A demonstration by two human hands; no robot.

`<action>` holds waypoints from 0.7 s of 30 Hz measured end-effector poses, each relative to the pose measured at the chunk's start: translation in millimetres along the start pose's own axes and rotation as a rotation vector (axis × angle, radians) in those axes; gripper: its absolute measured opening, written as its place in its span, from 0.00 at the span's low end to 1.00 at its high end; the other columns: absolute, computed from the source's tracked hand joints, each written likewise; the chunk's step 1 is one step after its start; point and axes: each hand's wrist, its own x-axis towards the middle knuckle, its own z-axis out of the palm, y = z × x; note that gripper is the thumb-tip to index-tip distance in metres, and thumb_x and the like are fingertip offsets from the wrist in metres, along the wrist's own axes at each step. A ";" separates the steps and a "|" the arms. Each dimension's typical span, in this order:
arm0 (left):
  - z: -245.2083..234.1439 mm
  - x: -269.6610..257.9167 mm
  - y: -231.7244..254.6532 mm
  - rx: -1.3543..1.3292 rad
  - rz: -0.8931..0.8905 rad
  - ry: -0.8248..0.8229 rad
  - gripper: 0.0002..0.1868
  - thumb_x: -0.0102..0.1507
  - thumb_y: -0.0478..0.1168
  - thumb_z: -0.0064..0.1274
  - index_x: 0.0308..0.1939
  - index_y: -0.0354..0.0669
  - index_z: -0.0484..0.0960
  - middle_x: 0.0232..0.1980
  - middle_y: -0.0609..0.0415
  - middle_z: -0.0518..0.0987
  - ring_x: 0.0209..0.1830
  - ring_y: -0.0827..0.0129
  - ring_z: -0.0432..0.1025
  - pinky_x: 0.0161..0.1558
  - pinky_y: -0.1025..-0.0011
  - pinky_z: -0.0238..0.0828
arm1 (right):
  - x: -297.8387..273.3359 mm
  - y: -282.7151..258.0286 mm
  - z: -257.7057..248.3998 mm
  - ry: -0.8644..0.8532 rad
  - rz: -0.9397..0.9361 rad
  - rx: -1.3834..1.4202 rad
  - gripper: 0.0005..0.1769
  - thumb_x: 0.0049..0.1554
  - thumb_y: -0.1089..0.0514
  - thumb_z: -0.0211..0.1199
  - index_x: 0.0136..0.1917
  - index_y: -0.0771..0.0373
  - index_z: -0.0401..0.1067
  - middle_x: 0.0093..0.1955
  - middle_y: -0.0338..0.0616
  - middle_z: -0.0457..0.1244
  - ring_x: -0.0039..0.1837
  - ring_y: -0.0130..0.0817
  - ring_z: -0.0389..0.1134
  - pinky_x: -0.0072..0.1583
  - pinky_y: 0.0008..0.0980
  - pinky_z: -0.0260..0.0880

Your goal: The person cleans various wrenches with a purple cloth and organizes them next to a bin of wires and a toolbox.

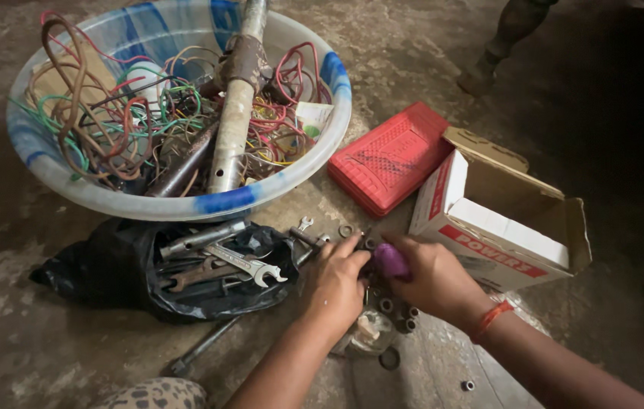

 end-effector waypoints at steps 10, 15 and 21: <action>-3.9 9.3 25.5 -0.267 -0.139 0.158 0.11 0.61 0.30 0.53 0.46 0.42 0.83 0.52 0.49 0.82 0.54 0.53 0.75 0.56 0.62 0.70 | -16.5 3.5 1.9 0.178 -0.012 0.231 0.27 0.41 0.60 0.72 0.56 0.62 0.76 0.42 0.50 0.73 0.46 0.41 0.76 0.48 0.39 0.75; -0.9 16.9 37.4 -1.272 -0.678 0.131 0.12 0.69 0.41 0.45 0.44 0.44 0.84 0.46 0.52 0.83 0.48 0.63 0.75 0.51 0.70 0.70 | -25.3 -6.1 -7.3 0.019 0.190 0.815 0.27 0.47 0.65 0.68 0.62 0.60 0.74 0.46 0.44 0.71 0.42 0.29 0.73 0.41 0.32 0.76; 4.0 -0.1 38.0 -1.951 -0.912 0.123 0.12 0.70 0.46 0.46 0.48 0.43 0.77 0.45 0.51 0.80 0.48 0.59 0.76 0.53 0.61 0.73 | -34.6 -43.5 -28.8 0.396 0.440 0.970 0.27 0.54 0.62 0.61 0.66 0.56 0.61 0.50 0.46 0.68 0.42 0.33 0.73 0.32 0.33 0.67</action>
